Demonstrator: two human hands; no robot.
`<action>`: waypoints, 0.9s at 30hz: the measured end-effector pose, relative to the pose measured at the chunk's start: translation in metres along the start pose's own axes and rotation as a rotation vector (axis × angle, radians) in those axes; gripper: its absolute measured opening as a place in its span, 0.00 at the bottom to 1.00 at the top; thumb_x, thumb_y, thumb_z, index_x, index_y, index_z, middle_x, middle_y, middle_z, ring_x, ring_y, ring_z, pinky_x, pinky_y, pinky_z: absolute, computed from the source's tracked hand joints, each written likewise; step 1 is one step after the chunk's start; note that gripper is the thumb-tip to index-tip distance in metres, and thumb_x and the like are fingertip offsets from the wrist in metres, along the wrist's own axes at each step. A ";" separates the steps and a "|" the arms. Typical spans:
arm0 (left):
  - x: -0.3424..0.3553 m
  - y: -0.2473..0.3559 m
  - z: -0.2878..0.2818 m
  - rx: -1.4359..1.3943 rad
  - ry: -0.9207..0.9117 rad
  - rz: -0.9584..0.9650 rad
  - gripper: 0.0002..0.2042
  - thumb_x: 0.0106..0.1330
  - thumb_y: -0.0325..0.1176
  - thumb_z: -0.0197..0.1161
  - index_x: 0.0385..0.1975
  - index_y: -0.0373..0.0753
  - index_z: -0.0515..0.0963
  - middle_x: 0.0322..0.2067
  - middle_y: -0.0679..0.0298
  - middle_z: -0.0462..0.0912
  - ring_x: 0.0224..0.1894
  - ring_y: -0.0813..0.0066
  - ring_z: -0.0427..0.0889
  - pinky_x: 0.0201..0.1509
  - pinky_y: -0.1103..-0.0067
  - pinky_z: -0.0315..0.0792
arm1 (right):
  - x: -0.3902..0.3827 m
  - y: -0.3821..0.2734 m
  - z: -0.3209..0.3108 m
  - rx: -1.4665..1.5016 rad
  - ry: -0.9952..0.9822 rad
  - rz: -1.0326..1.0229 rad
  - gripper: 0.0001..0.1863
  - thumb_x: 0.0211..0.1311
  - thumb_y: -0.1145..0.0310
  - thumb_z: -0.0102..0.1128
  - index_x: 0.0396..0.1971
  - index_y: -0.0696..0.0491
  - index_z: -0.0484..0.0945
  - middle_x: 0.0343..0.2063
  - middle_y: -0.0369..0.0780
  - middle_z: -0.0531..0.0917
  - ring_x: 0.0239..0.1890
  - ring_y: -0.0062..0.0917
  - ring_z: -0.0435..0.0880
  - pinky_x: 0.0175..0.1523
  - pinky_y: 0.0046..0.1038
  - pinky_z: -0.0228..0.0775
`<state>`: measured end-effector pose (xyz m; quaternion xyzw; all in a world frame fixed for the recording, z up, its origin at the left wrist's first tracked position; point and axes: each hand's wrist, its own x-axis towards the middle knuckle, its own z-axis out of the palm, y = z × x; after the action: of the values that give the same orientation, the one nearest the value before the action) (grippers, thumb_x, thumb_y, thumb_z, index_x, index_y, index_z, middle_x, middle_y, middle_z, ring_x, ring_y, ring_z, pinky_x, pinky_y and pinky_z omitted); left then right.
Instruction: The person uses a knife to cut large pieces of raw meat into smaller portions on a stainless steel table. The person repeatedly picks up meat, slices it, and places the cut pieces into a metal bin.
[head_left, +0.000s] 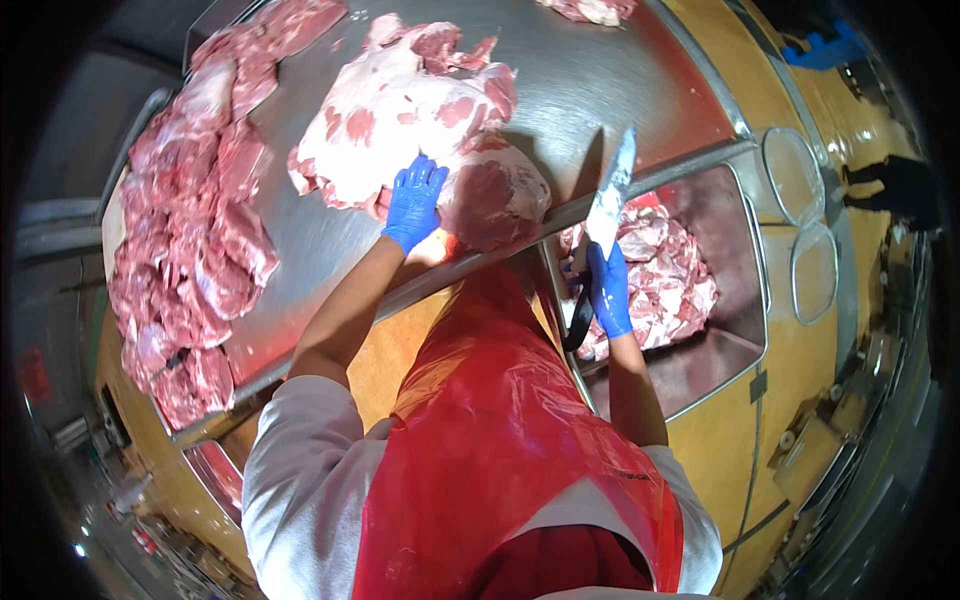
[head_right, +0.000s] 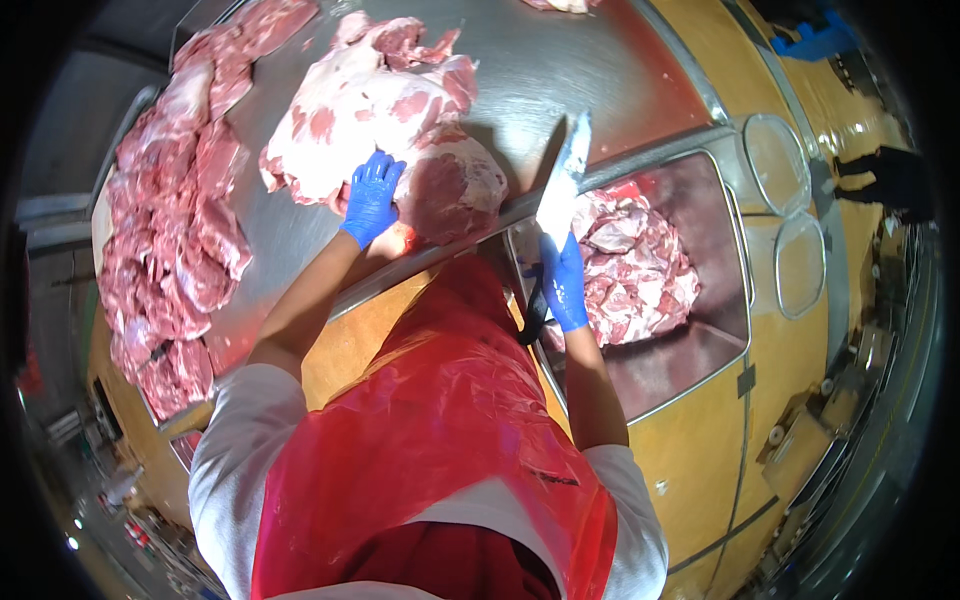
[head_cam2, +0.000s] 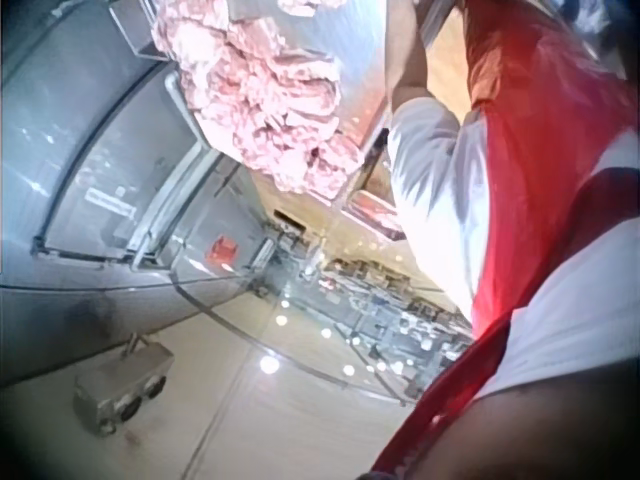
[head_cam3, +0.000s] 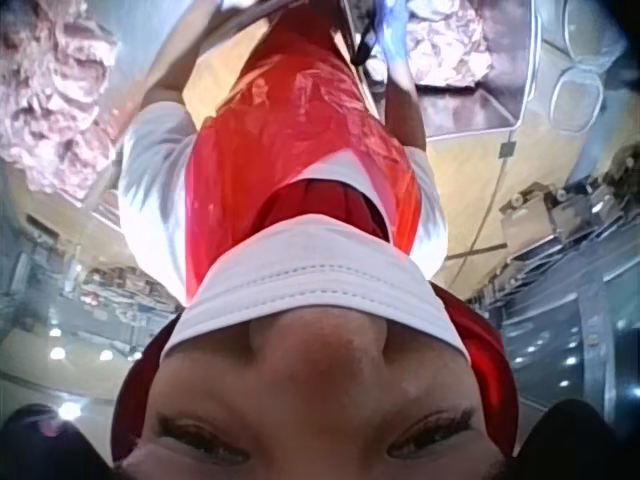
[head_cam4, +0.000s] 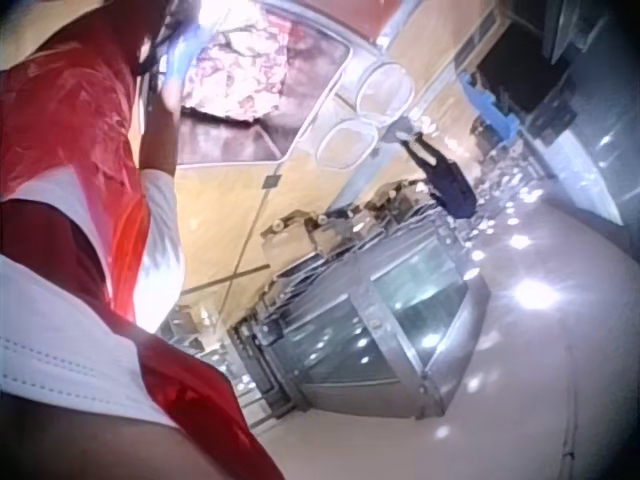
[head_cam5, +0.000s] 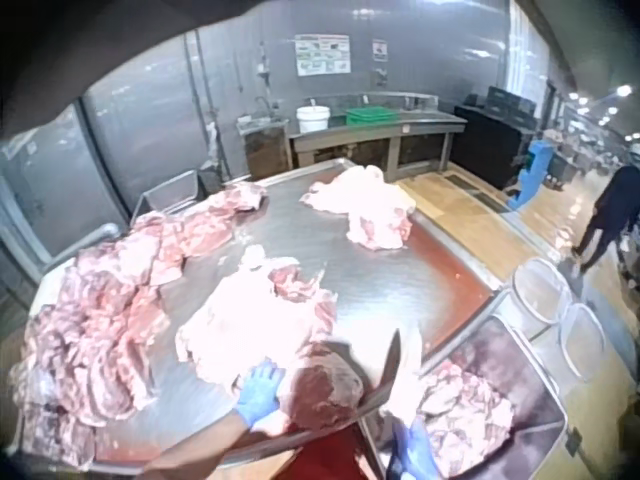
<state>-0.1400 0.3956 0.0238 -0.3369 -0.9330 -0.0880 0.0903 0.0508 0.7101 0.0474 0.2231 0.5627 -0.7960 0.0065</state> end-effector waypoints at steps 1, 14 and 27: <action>-0.015 -0.002 -0.010 -0.085 0.064 -0.033 0.28 0.45 0.25 0.64 0.52 0.42 0.76 0.54 0.51 0.73 0.60 0.48 0.71 0.58 0.60 0.67 | 0.005 0.001 0.013 -0.126 -0.018 -0.123 0.15 0.76 0.64 0.50 0.55 0.55 0.72 0.35 0.34 0.77 0.29 0.17 0.78 0.30 0.22 0.75; -0.103 -0.069 -0.028 -2.706 0.704 -0.799 0.24 0.68 0.38 0.55 0.61 0.35 0.69 0.56 0.51 0.78 0.57 0.56 0.77 0.65 0.61 0.69 | 0.241 -0.099 0.174 -0.714 -0.341 -0.333 0.24 0.72 0.56 0.54 0.56 0.62 0.73 0.47 0.44 0.82 0.49 0.27 0.79 0.57 0.32 0.69; 0.053 -0.219 -0.092 -2.113 0.134 -0.749 0.29 0.60 0.36 0.65 0.61 0.36 0.68 0.43 0.51 0.81 0.40 0.62 0.82 0.43 0.73 0.79 | 0.295 0.037 0.264 -0.086 -0.229 0.122 0.20 0.75 0.56 0.50 0.56 0.54 0.73 0.48 0.38 0.80 0.48 0.24 0.79 0.57 0.30 0.72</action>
<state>-0.3109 0.2418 0.1019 0.0627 -0.4259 -0.8747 -0.2227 -0.2969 0.5305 -0.0219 0.1639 0.5772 -0.7896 0.1286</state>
